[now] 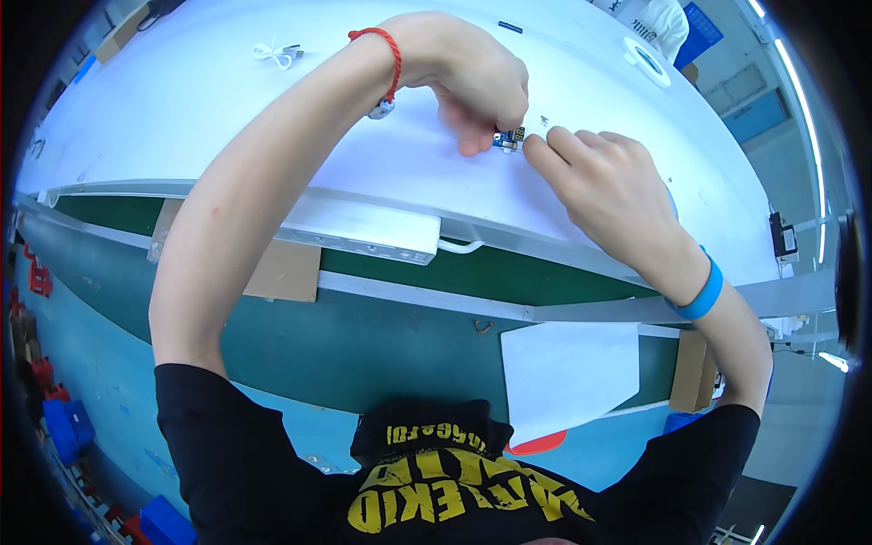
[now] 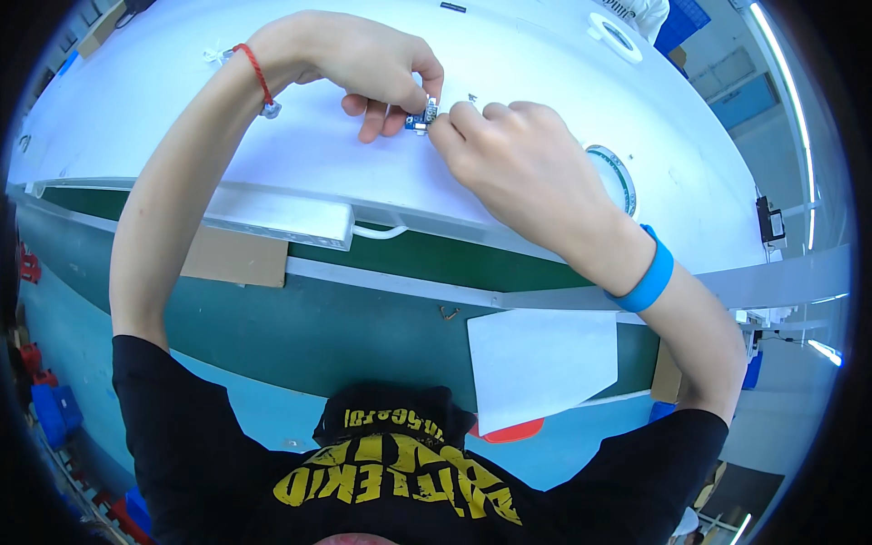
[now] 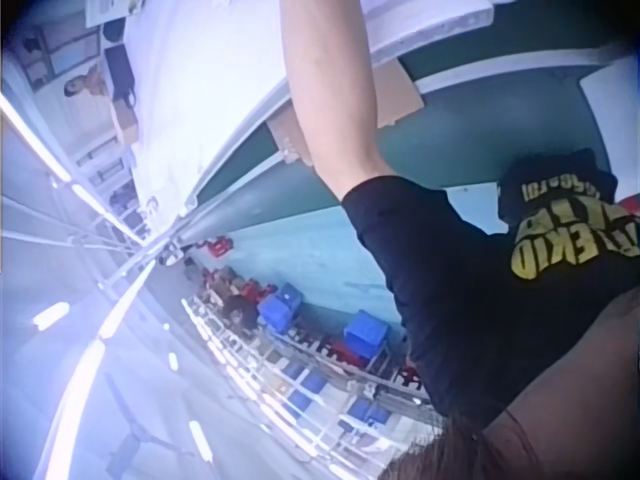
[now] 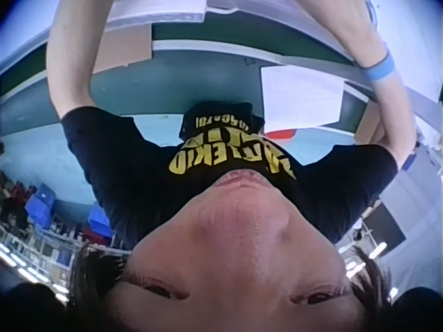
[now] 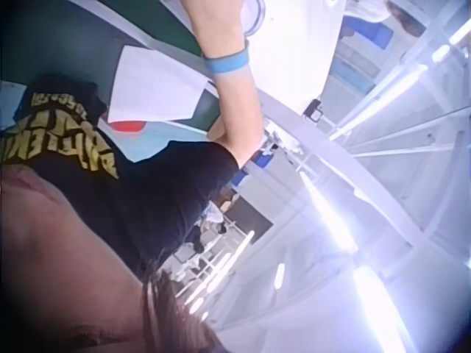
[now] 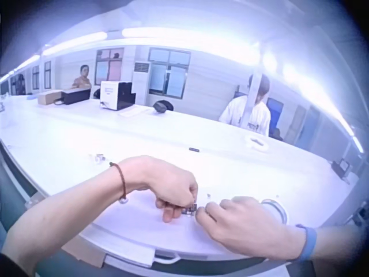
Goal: Assembling components of handheld rechargeable fans at a manual assembly station.
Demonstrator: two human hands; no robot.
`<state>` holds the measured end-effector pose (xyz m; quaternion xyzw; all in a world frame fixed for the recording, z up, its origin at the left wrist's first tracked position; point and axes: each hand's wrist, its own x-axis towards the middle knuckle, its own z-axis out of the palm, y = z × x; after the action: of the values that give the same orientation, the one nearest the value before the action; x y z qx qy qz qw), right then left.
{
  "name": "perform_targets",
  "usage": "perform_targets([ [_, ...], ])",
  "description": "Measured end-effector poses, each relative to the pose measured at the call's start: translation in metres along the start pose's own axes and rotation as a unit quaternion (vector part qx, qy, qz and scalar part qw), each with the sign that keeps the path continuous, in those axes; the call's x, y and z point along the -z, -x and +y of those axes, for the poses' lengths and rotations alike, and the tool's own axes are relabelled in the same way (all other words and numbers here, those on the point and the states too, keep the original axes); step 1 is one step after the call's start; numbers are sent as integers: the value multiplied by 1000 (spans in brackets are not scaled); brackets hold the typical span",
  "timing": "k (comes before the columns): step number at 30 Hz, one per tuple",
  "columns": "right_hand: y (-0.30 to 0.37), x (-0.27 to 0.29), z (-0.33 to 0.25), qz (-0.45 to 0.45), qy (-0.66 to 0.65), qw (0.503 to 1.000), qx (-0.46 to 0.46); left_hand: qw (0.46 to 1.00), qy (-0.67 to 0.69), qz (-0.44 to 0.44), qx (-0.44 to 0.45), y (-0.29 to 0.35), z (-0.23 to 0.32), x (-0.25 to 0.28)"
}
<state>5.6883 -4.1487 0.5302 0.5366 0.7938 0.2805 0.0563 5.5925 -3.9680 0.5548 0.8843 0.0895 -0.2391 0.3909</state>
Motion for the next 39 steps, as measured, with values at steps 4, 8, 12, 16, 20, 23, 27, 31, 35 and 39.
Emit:
perform_targets([
  [4, -15, 3, 21, -59, -55, 997, -9, 1000, 0, -26, -10, -1, -1, 3],
  [8, -18, 0, 37, -105, -158, 981, -41, 991, -33, 128, 9, 10, 2, -13],
  [12, -19, -6, 49, -110, -231, 965, -51, 986, -53, 153, -22, 7, -1, -17],
  [16, -23, -2, 52, -136, -239, 960, -51, 979, -60, 185, -60, 7, -8, -20],
  [20, -26, -4, 58, -169, -259, 949, -61, 976, -56, 195, -77, 2, -14, -19],
  [23, -25, -8, 62, -161, -265, 949, -60, 975, -61, 199, -75, -1, -12, -17],
  [27, -25, -12, 66, -154, -258, 951, -69, 961, -91, 240, -99, 0, -8, -15],
  [31, -21, -27, 63, -99, -243, 963, -59, 951, -122, 268, -98, -1, -12, -20],
  [35, -13, -21, 52, -91, -207, 969, -95, 952, -116, 276, -64, 0, -17, -22],
  [39, 7, -29, 70, -27, -165, 974, -156, 951, -10, 296, -82, -5, -17, -11],
])
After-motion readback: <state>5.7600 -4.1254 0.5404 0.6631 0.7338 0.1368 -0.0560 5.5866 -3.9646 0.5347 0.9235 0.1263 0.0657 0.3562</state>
